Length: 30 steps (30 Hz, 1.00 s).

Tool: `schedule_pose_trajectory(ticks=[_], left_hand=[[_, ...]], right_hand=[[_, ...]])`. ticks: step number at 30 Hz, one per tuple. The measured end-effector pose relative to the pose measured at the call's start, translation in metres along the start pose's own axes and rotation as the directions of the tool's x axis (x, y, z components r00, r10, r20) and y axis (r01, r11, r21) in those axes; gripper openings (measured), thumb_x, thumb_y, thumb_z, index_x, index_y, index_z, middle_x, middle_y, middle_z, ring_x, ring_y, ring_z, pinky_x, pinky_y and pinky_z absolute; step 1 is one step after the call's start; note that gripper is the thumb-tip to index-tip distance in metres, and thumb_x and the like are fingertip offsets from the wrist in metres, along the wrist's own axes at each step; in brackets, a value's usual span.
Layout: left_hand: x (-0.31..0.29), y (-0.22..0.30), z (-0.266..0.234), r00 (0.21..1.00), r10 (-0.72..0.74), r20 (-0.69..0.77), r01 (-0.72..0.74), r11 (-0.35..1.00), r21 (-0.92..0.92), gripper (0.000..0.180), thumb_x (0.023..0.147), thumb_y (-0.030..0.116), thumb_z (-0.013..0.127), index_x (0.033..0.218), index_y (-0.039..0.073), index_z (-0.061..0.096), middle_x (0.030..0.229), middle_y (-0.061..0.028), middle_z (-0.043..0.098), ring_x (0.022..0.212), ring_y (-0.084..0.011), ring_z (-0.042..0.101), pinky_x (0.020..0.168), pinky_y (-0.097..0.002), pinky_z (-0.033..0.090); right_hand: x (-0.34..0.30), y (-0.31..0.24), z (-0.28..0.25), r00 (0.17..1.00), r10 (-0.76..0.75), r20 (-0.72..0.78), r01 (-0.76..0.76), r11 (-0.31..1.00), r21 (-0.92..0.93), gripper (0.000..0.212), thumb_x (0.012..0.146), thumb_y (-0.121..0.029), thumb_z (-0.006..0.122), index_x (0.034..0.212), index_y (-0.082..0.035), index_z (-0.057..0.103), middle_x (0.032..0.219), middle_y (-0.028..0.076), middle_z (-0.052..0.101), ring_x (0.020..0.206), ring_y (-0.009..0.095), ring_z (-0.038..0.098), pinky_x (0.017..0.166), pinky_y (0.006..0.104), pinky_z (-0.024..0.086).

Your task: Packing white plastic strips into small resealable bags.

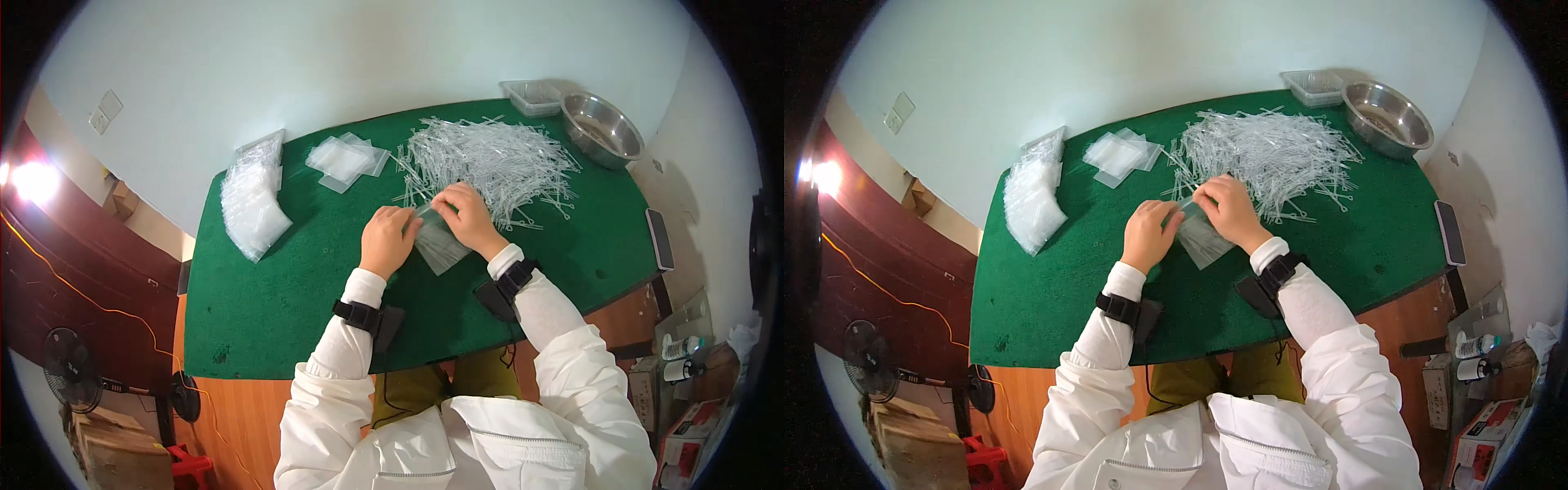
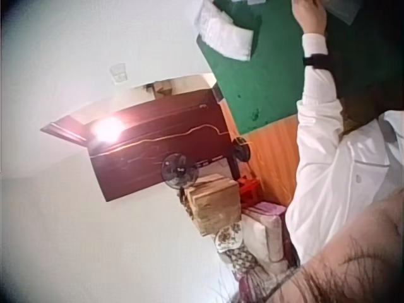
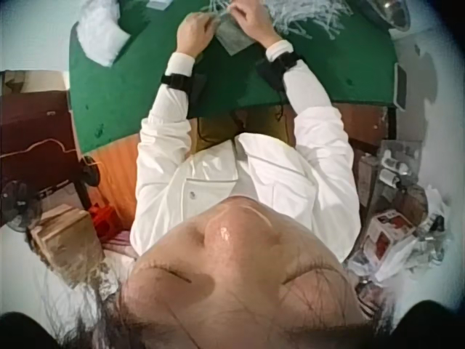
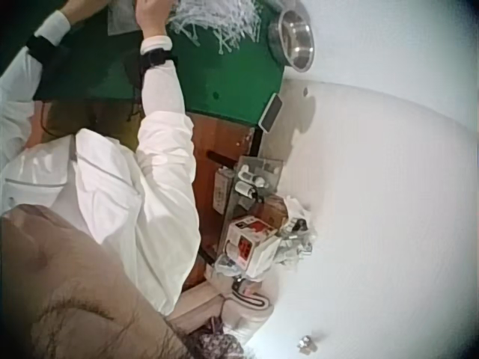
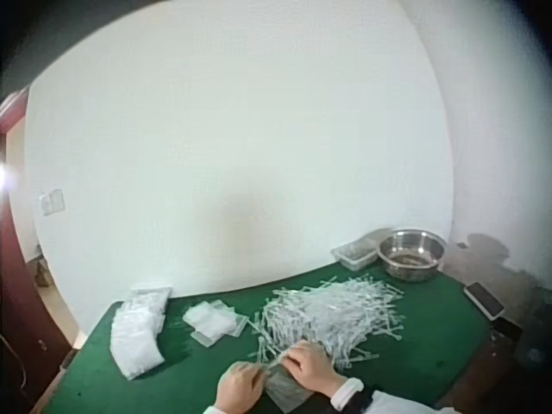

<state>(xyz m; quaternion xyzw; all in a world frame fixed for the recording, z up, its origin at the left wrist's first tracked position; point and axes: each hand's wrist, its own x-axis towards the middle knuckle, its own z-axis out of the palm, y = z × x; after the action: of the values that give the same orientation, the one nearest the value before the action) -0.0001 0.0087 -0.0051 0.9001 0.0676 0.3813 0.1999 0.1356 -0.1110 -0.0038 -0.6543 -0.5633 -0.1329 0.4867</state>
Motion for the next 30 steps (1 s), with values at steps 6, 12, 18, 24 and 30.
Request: schedule_pose_trajectory(ticks=[6,12,18,24,30], left_hand=[[0.004,-0.001,0.0,0.99,0.142,0.011,-0.141,0.989,-0.036,0.01,0.073,0.013,0.063,0.077,0.003,0.062,0.073,-0.0084,0.059,0.075,-0.028,0.057,0.064,-0.0389,0.046],[0.001,-0.004,0.0,0.992,0.105,0.068,-0.104,0.994,-0.016,0.01,0.075,0.013,0.062,0.076,0.003,0.06,0.073,-0.009,0.059,0.074,-0.0282,0.056,0.063,-0.0391,0.046],[0.001,-0.006,-0.004,0.995,0.065,0.079,-0.067,0.998,0.021,0.011,0.078,0.015,0.058,0.078,0.004,0.06,0.075,-0.0106,0.059,0.073,-0.0296,0.057,0.062,-0.04,0.046],[-0.002,-0.002,-0.003,0.992,-0.076,0.098,0.077,0.997,-0.003,0.013,0.081,0.015,0.056,0.08,0.002,0.059,0.077,-0.012,0.06,0.07,-0.0313,0.057,0.061,-0.0396,0.046],[-0.001,-0.012,-0.004,0.962,-0.268,0.053,0.273,0.952,-0.137,0.014,0.085,0.012,0.052,0.082,-0.001,0.058,0.073,-0.0104,0.06,0.062,-0.025,0.06,0.055,-0.0323,0.046]], right_hand=[[-0.001,-0.01,0.002,0.989,-0.028,0.144,0.019,0.998,0.064,0.007,0.076,-0.008,0.061,0.072,-0.003,0.058,0.072,0.007,0.058,0.074,0.026,0.052,0.067,0.034,0.041],[-0.002,-0.007,0.004,0.991,-0.021,0.132,0.008,0.995,0.096,0.007,0.075,-0.008,0.062,0.073,-0.002,0.058,0.072,0.008,0.058,0.072,0.025,0.052,0.066,0.0334,0.041],[-0.001,-0.006,0.003,0.998,0.05,0.038,-0.055,0.991,0.126,0.008,0.076,-0.009,0.061,0.074,-0.002,0.059,0.07,0.009,0.056,0.07,0.026,0.052,0.067,0.0328,0.041],[-0.004,0.0,0.007,0.98,0.194,0.041,-0.199,0.959,0.201,0.01,0.078,-0.011,0.062,0.076,-0.001,0.06,0.068,0.005,0.058,0.065,0.017,0.053,0.061,0.0291,0.041],[-0.011,0.009,0.013,0.902,0.346,0.26,-0.423,0.831,0.362,0.014,0.079,-0.013,0.063,0.078,0.001,0.061,0.063,0.0,0.056,0.054,0.005,0.044,0.051,0.0229,0.037]])
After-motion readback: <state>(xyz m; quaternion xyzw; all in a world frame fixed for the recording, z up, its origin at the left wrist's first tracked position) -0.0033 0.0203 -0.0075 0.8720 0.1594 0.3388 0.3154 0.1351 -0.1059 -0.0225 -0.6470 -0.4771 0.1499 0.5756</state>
